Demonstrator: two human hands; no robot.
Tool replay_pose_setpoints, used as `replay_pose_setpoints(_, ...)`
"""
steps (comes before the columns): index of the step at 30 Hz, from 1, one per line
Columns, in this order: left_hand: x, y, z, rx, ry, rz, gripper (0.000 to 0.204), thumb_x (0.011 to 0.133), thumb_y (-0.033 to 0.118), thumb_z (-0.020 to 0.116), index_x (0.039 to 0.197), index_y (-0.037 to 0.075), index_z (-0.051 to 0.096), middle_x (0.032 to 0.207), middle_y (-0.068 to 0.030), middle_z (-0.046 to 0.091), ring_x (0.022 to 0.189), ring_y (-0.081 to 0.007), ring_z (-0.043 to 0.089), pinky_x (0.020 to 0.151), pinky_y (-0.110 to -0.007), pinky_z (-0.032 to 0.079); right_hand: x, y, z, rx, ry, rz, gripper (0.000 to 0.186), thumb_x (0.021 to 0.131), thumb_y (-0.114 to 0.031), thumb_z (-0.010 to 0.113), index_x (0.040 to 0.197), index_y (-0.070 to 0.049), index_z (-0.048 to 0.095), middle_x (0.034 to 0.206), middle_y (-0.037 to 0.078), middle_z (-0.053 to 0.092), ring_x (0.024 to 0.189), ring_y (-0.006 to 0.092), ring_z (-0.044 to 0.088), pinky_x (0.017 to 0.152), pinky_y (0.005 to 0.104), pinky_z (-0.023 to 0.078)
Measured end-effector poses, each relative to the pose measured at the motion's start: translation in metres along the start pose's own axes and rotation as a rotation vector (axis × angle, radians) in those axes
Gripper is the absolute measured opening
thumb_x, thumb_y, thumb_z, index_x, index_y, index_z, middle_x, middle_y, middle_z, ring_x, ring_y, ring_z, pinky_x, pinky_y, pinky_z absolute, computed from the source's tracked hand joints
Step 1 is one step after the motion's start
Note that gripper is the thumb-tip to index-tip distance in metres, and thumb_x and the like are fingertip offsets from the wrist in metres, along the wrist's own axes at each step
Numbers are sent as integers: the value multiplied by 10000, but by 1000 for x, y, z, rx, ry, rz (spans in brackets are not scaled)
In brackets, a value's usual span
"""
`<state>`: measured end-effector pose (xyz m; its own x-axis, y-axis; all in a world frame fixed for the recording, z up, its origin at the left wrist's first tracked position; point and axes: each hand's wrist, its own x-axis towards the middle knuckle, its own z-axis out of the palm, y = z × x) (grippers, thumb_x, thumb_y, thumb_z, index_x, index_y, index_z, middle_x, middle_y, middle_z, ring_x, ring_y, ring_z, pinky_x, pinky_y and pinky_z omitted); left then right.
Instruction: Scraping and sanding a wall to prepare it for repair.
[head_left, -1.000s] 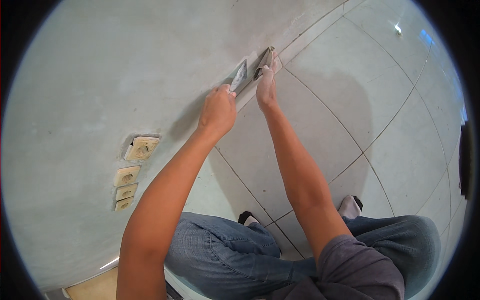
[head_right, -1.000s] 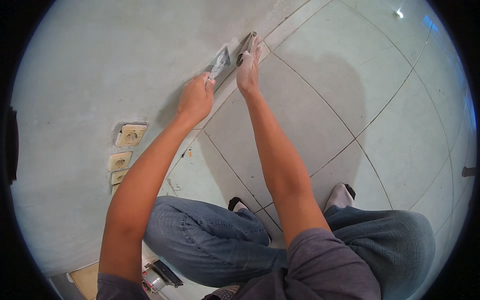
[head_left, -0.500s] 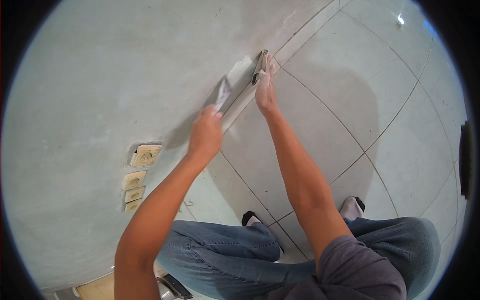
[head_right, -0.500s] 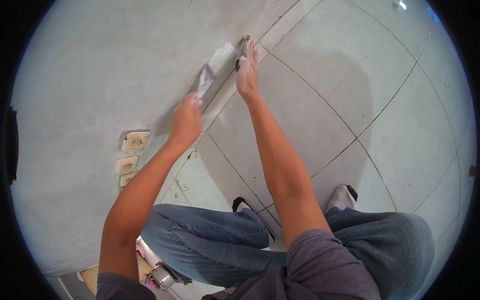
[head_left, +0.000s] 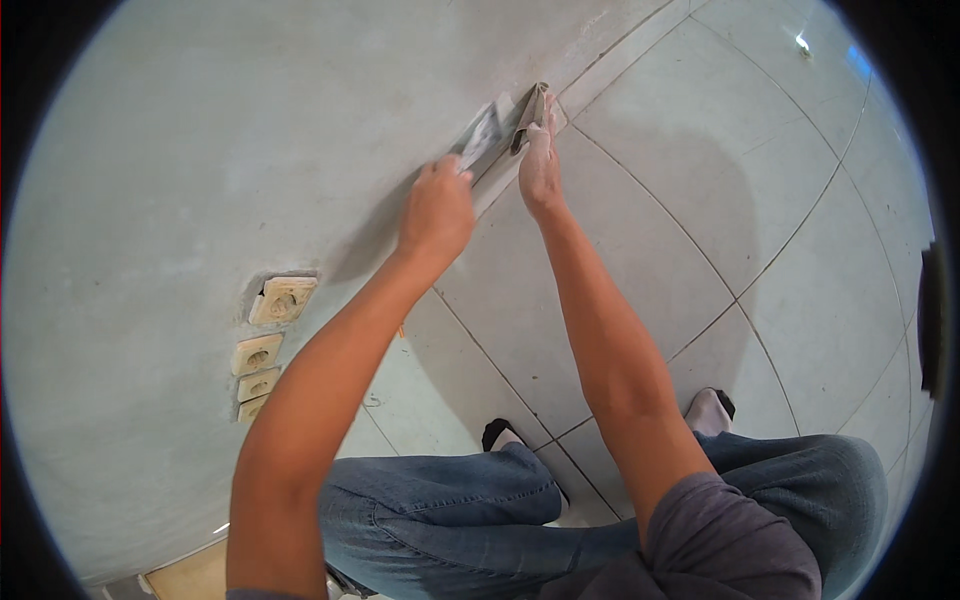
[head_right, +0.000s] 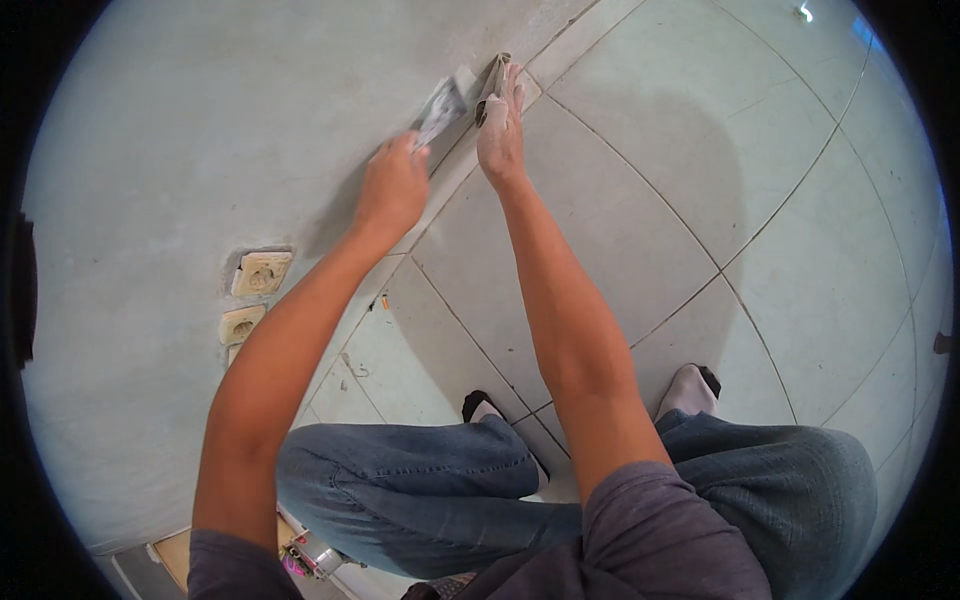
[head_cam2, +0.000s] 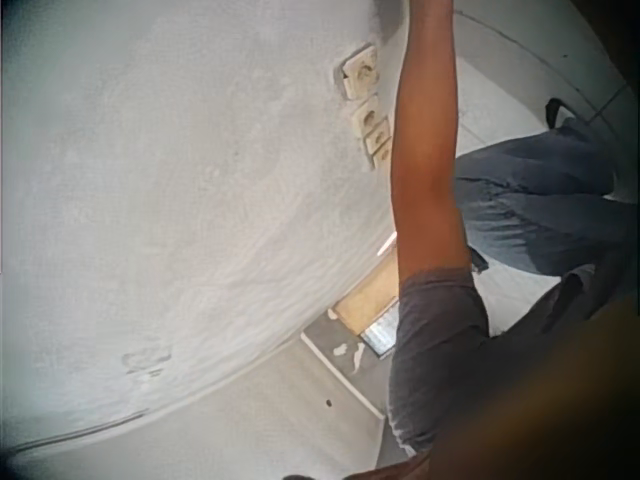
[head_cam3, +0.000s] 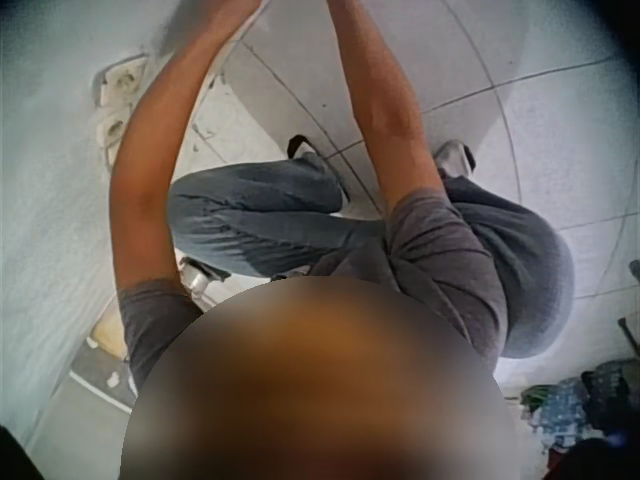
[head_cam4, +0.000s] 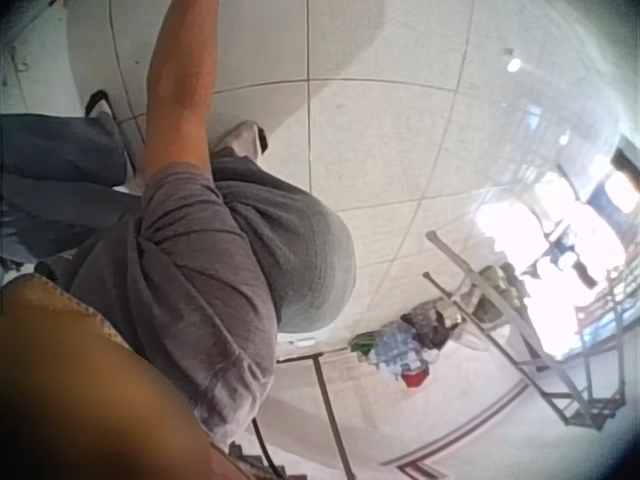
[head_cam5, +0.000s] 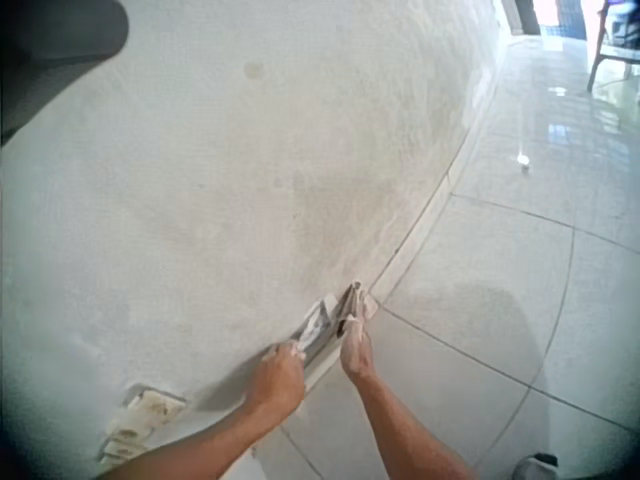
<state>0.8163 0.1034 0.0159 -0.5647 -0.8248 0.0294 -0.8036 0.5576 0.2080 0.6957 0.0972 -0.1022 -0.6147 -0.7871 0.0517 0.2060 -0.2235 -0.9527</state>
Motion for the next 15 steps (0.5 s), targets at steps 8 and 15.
replay_pose_setpoints(8,-63,-22,-35,95,-129,-114,220,959,136,496,1103,-28,524,1058,-265,587,950,-467,571,816,-527,456,-9,10,5,-133,42,-46,598,948,-182,258,1491,62,213,1588,222,127,1475,394,54,1199,412,70)
replay_pose_setpoints(15,-73,-31,-32,84,-98,-85,212,956,131,502,1103,-18,533,1035,-257,591,960,-462,569,818,-518,459,-45,19,34,-39,96,-32,597,960,-193,244,1504,47,186,1595,210,110,1487,344,37,1201,388,58)
